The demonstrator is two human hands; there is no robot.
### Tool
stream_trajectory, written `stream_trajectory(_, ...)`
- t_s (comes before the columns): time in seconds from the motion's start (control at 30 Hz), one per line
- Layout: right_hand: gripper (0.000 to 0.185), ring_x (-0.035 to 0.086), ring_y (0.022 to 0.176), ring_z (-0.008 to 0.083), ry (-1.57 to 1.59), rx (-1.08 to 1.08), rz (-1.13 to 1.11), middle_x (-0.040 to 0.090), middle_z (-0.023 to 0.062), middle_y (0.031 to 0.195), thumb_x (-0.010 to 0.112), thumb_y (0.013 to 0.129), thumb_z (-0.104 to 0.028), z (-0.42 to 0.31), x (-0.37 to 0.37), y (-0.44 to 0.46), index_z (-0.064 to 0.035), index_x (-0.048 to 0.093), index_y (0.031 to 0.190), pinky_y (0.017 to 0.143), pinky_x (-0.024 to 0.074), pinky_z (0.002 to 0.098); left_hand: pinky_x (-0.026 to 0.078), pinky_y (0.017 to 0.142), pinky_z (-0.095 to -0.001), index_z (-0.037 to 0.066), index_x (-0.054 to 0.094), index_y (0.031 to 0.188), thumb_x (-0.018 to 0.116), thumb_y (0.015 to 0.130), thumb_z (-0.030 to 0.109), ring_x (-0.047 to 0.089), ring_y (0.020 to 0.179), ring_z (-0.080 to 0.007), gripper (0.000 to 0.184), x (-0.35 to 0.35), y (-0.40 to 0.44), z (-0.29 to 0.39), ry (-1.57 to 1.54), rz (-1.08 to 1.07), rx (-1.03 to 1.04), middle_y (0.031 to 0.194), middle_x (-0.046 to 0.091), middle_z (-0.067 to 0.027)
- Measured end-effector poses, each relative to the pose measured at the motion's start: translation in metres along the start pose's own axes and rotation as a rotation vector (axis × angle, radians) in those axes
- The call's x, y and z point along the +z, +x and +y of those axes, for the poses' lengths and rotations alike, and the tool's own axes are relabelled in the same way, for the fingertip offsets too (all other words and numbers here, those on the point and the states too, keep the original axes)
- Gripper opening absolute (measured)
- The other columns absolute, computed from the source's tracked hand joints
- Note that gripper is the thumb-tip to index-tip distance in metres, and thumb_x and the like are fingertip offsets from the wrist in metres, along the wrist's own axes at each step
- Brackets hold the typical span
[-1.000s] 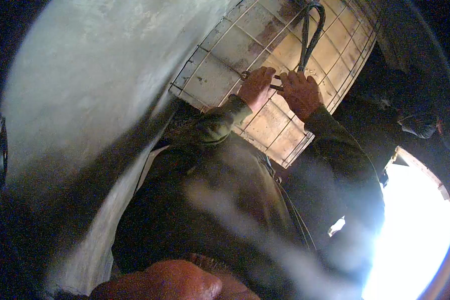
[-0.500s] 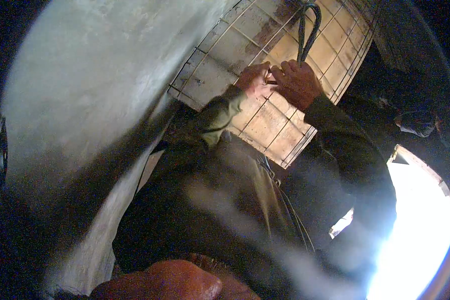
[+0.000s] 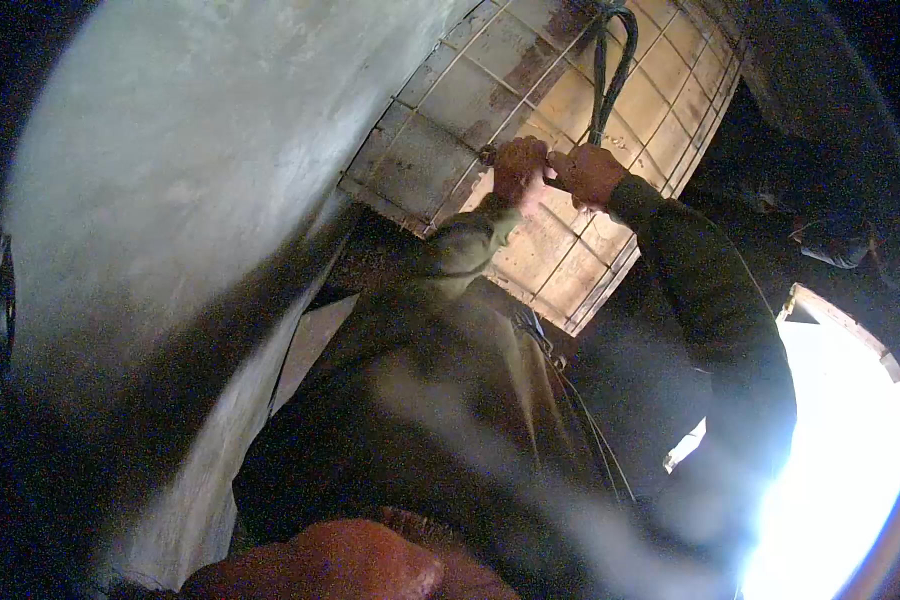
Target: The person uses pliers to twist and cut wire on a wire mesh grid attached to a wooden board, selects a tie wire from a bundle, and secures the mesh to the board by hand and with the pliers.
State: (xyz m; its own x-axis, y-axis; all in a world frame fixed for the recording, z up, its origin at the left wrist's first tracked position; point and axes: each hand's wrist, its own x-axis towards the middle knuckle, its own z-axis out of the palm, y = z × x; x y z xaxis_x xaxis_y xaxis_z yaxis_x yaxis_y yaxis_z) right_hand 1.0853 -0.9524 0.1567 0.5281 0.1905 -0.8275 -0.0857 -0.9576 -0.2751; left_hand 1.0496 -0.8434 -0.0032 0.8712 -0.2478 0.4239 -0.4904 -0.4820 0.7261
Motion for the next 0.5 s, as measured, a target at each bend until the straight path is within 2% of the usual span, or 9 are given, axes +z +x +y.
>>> stream_trajectory(0.03,0.045,0.064,0.067,0.0332,-0.001,0.003,0.003,0.062,0.0197,0.070,0.043,0.090,-0.046,-0.003,0.006,-0.005,-0.0047,0.054,0.104,0.061,0.0511,0.0451,0.043,0.069,-0.0412,0.005,0.050,0.091,0.066,0.068,0.015,0.054,0.075,-0.0298,0.030,0.006,0.000,-0.008,0.024,-0.117,0.036,0.079,0.054,-0.0106)
stream_trajectory(0.1,0.044,0.063,0.073,0.0309,-0.482,-0.067,0.452,0.062,0.0173,0.077,0.048,0.089,-0.047,-0.013,0.023,-0.016,-0.0057,0.053,0.105,0.063,0.0505,0.0435,0.045,0.064,-0.0409,0.008,0.051,0.084,0.064,0.072,0.019,0.058,0.069,-0.0298,0.021,0.003,0.007,-0.014,0.007,0.001,0.103,0.073,0.057,-0.0098)
stream_trajectory(0.13,0.051,0.061,0.086,0.0253,-0.708,-0.224,0.673,0.060,0.0113,0.091,0.057,0.083,-0.050,-0.022,0.025,-0.028,-0.0039,0.054,0.104,0.067,0.0481,0.0416,0.046,0.064,-0.0420,0.008,0.052,0.086,0.064,0.074,0.020,0.059,0.071,-0.0301,0.021,-0.015,0.021,-0.008,-0.081,-0.131,-0.005,0.075,0.059,-0.0108)
stream_trajectory(0.17,0.051,0.061,0.086,0.0253,-0.706,-0.223,0.673,0.060,0.0113,0.091,0.057,0.083,-0.050,-0.017,0.022,-0.025,-0.0039,0.054,0.104,0.067,0.0481,0.0416,0.047,0.064,-0.0430,0.009,0.052,0.088,0.064,0.075,0.020,0.061,0.072,-0.0305,0.020,-0.025,0.029,-0.004,-0.169,-0.262,-0.115,0.077,0.061,-0.0119)
stream_trajectory(0.2,0.050,0.060,0.088,0.0255,-0.773,-0.314,0.632,0.059,0.0098,0.091,0.059,0.081,-0.049,-0.006,0.014,-0.018,-0.0046,0.054,0.103,0.066,0.0478,0.0421,0.048,0.062,-0.0438,0.008,0.053,0.089,0.066,0.076,0.018,0.063,0.072,-0.0308,0.021,-0.010,0.028,-0.018,-0.146,-0.383,-0.028,0.078,0.062,-0.0137)
stream_trajectory(0.33,0.035,0.061,0.078,0.0293,-0.696,-0.359,0.514,0.060,0.0119,0.083,0.059,0.083,-0.036,-0.008,0.002,-0.011,-0.0063,0.053,0.101,0.062,0.0481,0.0441,0.047,0.064,-0.0407,0.011,0.056,0.090,0.069,0.074,0.033,0.060,0.074,-0.0321,0.030,-0.011,0.028,-0.022,-0.278,-0.366,-0.052,0.077,0.060,-0.0122)
stream_trajectory(0.4,0.032,0.062,0.071,0.0307,-0.624,-0.319,0.469,0.062,0.0135,0.078,0.058,0.084,-0.033,-0.008,0.003,-0.010,-0.0063,0.053,0.101,0.060,0.0493,0.0439,0.047,0.069,-0.0417,0.008,0.053,0.093,0.072,0.069,0.016,0.060,0.078,-0.0317,0.032,-0.016,0.023,-0.014,-0.284,-0.240,-0.023,0.080,0.061,-0.0117)
stream_trajectory(0.43,0.029,0.063,0.068,0.0316,-0.609,-0.240,0.422,0.062,0.0142,0.073,0.055,0.085,-0.031,-0.004,0.006,-0.008,-0.0060,0.054,0.099,0.058,0.0496,0.0435,0.047,0.069,-0.0417,0.008,0.053,0.093,0.072,0.069,0.016,0.060,0.078,-0.0317,0.032,-0.020,0.022,-0.008,-0.286,-0.245,-0.022,0.080,0.061,-0.0117)
stream_trajectory(0.5,0.026,0.063,0.064,0.0325,-0.591,-0.164,0.369,0.062,0.0150,0.069,0.053,0.087,-0.029,0.012,0.009,0.004,-0.0056,0.055,0.098,0.057,0.0500,0.0431,0.046,0.072,-0.0416,0.006,0.054,0.092,0.073,0.066,0.017,0.057,0.079,-0.0319,0.034,-0.029,0.017,0.004,-0.111,0.129,0.139,0.080,0.058,-0.0115)
